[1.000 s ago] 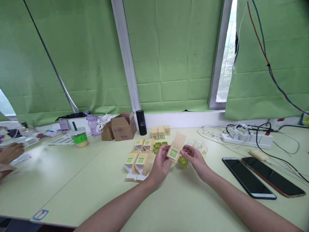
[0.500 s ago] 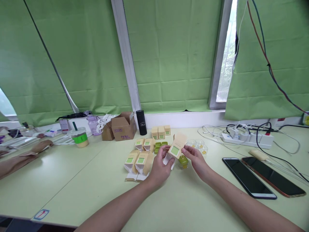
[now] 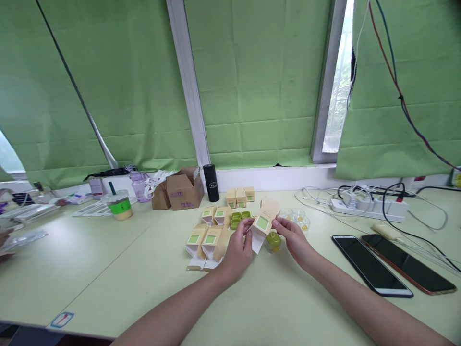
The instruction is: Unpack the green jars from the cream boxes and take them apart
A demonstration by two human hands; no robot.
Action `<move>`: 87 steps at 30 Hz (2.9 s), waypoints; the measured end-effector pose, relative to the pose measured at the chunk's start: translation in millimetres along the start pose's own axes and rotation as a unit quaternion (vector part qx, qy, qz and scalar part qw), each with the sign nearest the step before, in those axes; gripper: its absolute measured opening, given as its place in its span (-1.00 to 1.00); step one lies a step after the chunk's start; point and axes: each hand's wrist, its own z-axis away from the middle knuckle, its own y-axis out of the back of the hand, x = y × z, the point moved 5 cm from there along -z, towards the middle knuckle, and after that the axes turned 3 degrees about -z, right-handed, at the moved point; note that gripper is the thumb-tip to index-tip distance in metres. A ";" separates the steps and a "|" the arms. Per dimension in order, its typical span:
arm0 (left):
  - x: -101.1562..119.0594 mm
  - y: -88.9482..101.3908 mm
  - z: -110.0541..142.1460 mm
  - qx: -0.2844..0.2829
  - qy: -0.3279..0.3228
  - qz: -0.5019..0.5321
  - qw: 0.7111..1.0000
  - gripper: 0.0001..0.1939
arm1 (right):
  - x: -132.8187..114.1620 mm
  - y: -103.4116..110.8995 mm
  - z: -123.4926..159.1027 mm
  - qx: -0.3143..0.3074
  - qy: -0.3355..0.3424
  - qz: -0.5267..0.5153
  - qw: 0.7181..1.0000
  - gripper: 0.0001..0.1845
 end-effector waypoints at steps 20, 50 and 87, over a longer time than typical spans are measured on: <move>-3.7 -2.6 -5.5 -0.011 0.036 0.008 0.999 -0.56 | 2.6 -5.0 2.7 0.024 -0.033 -0.025 0.999 -0.36; -9.3 -1.2 -13.7 -0.011 0.144 0.211 0.967 -0.50 | -12.0 -7.5 4.6 0.025 0.086 0.094 0.992 -0.51; 40.8 5.6 21.1 0.090 -0.393 -0.358 0.842 -0.55 | 0.8 -1.9 0.3 0.044 -0.058 -0.089 0.993 -0.61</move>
